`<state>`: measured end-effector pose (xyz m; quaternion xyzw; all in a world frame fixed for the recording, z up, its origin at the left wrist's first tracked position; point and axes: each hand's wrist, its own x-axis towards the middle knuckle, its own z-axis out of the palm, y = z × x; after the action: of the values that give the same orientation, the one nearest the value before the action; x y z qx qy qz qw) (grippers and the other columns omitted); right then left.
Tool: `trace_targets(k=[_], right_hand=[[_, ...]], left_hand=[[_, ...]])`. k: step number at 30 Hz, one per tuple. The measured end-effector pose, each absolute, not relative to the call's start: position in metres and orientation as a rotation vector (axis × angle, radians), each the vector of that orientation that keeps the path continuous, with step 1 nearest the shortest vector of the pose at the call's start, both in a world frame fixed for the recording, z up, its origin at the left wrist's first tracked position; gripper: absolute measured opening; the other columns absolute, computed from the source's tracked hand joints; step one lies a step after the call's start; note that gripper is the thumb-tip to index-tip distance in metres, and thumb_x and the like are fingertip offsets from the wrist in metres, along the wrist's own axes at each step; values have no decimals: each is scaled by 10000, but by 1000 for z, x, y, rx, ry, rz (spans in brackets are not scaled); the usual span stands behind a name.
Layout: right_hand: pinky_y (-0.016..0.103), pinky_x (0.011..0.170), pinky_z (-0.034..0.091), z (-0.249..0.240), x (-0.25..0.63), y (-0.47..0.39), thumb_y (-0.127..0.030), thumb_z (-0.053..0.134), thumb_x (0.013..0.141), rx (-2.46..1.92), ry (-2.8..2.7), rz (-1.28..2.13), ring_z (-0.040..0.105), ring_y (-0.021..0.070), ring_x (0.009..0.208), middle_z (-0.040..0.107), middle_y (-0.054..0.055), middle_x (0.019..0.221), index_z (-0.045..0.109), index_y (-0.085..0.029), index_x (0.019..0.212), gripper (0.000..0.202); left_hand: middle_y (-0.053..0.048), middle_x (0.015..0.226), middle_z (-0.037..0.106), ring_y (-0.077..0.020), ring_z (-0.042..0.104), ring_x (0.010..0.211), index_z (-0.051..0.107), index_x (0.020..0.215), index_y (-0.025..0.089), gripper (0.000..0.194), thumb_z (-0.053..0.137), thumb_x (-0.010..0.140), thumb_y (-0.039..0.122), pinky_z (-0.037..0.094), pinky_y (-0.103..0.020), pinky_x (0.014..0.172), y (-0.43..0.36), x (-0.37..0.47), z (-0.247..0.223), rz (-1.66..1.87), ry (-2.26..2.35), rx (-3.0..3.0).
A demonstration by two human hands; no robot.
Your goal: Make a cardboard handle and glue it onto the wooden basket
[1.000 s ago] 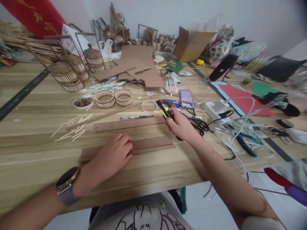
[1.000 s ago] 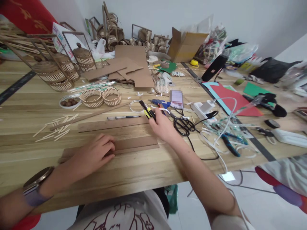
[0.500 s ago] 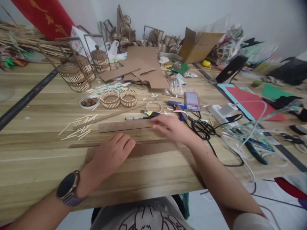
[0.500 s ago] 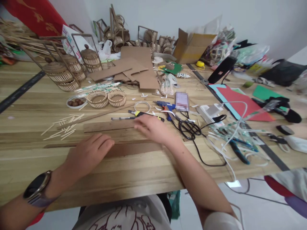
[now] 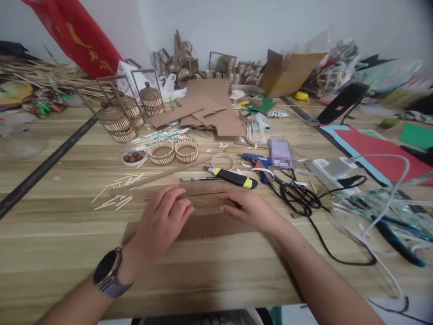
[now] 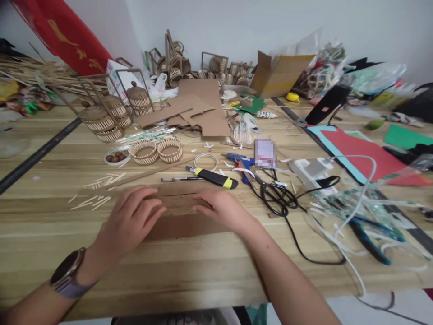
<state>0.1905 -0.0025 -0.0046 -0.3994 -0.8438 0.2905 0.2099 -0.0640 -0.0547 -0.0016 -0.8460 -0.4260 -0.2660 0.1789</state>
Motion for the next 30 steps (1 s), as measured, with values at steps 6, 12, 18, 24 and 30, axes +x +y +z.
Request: trace_targets(k=[6, 12, 18, 24, 30], right_hand=[[289, 676, 465, -9, 177, -11, -280, 553, 922, -1142, -2072, 759, 613, 187, 760, 677, 46, 825, 698, -187, 1023, 200], [274, 605, 460, -22, 156, -30, -255, 528, 928, -1068, -1990, 942, 570, 157, 673, 641, 10, 816, 529, -211, 1389, 463], [323, 715, 529, -21, 167, -23, -341, 554, 960, -1000, -2153, 829, 647, 191, 800, 700, 54, 951, 482, -224, 1434, 493], [524, 935, 458, -38, 201, 23, -349, 538, 956, -1520, -2203, -38, 587, 352, 1095, 657, 192, 1205, 605, -169, 1308, 400], [487, 888, 476, -44, 198, 28, -285, 497, 956, -1558, -2292, -90, 597, 345, 1011, 641, 199, 1113, 576, -120, 1316, 404]], left_hand=[[-42, 917, 683, -177, 649, 804, 606, 1055, 215, 182, 503, 983, 346, 539, -306, 705, -68, -38, 7, -1233, -1949, -2828], [-9, 764, 623, -169, 601, 702, 602, 965, 189, 369, 478, 927, 534, 486, -284, 634, -53, -20, 4, -1705, -2645, -2783], [42, 584, 506, -125, 479, 539, 507, 742, 212, 334, 493, 909, 501, 372, -245, 518, -48, -24, -6, -1809, -2726, -2575], [62, 475, 484, -109, 454, 438, 496, 751, 216, 311, 513, 879, 499, 316, -211, 437, -47, -30, -10, -1778, -2969, -2607], [74, 603, 490, -89, 455, 476, 594, 1008, 181, 299, 561, 823, 414, 345, -205, 452, -49, -30, -6, -1982, -2956, -2610]])
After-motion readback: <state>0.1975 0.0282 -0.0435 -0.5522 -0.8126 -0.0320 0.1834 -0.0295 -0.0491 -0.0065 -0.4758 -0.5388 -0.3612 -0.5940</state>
